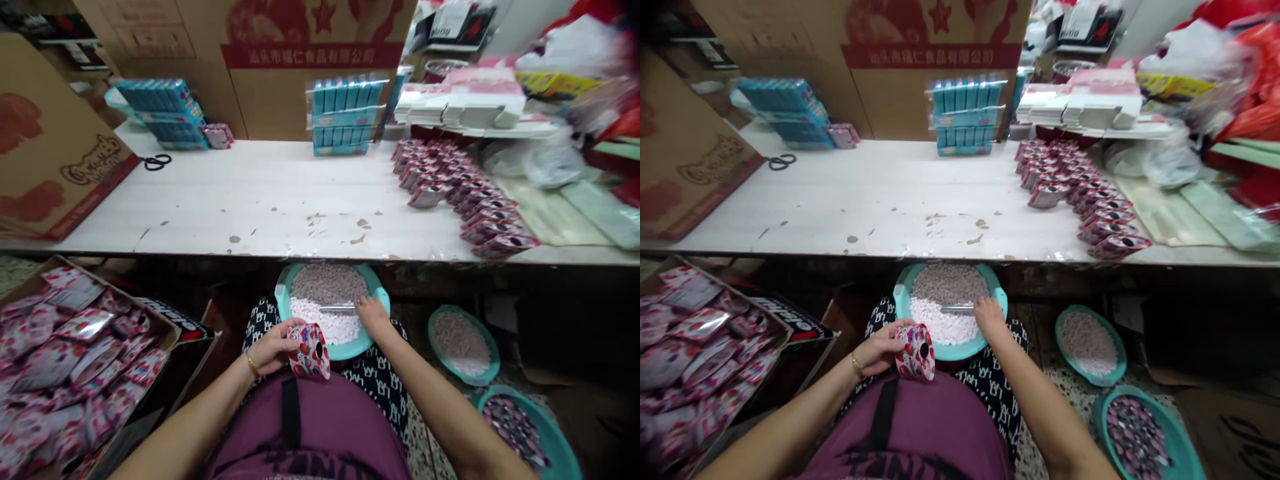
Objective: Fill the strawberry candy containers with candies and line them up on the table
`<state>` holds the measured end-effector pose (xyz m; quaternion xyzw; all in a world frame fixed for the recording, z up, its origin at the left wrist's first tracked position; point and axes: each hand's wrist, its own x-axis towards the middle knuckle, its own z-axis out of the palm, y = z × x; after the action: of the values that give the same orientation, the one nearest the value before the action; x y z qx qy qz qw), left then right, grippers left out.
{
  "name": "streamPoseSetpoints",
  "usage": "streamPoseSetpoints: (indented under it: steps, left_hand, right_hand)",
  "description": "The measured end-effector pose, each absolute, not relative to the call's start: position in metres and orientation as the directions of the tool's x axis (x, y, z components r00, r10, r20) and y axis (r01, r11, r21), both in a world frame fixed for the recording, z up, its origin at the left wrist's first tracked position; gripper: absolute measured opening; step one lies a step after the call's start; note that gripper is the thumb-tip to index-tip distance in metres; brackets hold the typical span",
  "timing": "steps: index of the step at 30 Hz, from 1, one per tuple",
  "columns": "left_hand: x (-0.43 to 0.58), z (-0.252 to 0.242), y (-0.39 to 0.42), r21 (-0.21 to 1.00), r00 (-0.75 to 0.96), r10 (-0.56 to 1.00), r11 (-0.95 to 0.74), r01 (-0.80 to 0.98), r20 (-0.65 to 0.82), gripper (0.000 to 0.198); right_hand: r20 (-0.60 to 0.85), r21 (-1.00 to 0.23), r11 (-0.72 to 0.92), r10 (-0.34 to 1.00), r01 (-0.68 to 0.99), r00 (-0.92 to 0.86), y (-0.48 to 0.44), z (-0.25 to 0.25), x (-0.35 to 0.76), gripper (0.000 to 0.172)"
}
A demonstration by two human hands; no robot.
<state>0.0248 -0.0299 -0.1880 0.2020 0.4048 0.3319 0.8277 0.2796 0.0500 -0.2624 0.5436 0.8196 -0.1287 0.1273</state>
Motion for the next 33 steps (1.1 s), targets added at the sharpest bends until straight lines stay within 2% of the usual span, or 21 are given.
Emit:
streamPoseSetpoints:
  steps: [3, 6, 9, 11, 14, 19, 21, 24, 27, 30, 33]
  left_hand:
    - [0.001, -0.185, -0.04, 0.682, 0.497, 0.692, 0.69, -0.243, -0.523, 0.045]
    - [-0.021, -0.169, -0.042, 0.797, 0.509, 0.698, 0.603, -0.037, -0.504, 0.052]
    - [-0.037, -0.158, -0.046, 0.831, 0.496, 0.697, 0.547, 0.097, -0.517, 0.049]
    - [-0.042, -0.158, -0.05, 0.824, 0.464, 0.714, 0.564, 0.061, -0.523, 0.048]
    - [-0.044, -0.169, -0.05, 0.806, 0.313, 0.797, 0.576, -0.139, -0.516, 0.053]
    - [-0.032, -0.201, -0.014, 0.772, -0.015, 0.841, 0.489, -0.406, -0.54, 0.057]
    - [-0.026, -0.211, 0.005, 0.765, -0.06, 0.833, 0.474, -0.436, -0.55, 0.057]
    - [-0.018, -0.222, 0.023, 0.76, -0.044, 0.83, 0.487, -0.432, -0.556, 0.054]
    - [-0.014, -0.229, 0.025, 0.771, -0.057, 0.831, 0.485, -0.411, -0.553, 0.054]
    - [-0.013, -0.23, 0.022, 0.769, -0.032, 0.835, 0.491, -0.409, -0.55, 0.057]
    - [-0.016, -0.23, 0.019, 0.771, -0.014, 0.845, 0.482, -0.416, -0.535, 0.059]
  right_hand:
    - [-0.386, -0.078, 0.381, 0.84, 0.921, -0.381, 0.053, -0.273, 0.273, 0.032]
    - [-0.425, -0.093, 0.41, 0.808, 0.908, -0.408, 0.048, -0.275, 0.267, 0.031]
    - [-0.471, -0.123, 0.437, 0.765, 0.891, -0.44, 0.043, -0.271, 0.26, 0.034]
    - [-0.483, -0.136, 0.439, 0.753, 0.888, -0.446, 0.042, -0.264, 0.261, 0.037]
    - [-0.418, -0.119, 0.428, 0.797, 0.896, -0.436, 0.045, -0.248, 0.276, 0.036]
    - [-0.234, 0.079, 0.365, 0.911, 0.928, -0.338, 0.064, -0.23, 0.308, 0.041]
    - [-0.216, 0.08, 0.362, 0.916, 0.929, -0.338, 0.073, -0.233, 0.309, 0.04]
    - [-0.253, -0.021, 0.347, 0.906, 0.938, -0.341, 0.081, -0.251, 0.291, 0.036]
    - [-0.272, -0.253, 0.213, 0.921, 0.944, -0.28, 0.08, -0.279, 0.258, 0.038]
    - [-0.298, -0.465, 0.085, 0.922, 0.881, -0.246, 0.077, -0.306, 0.227, 0.037]
    - [-0.314, -0.566, 0.027, 0.917, 0.824, -0.246, 0.077, -0.321, 0.21, 0.036]
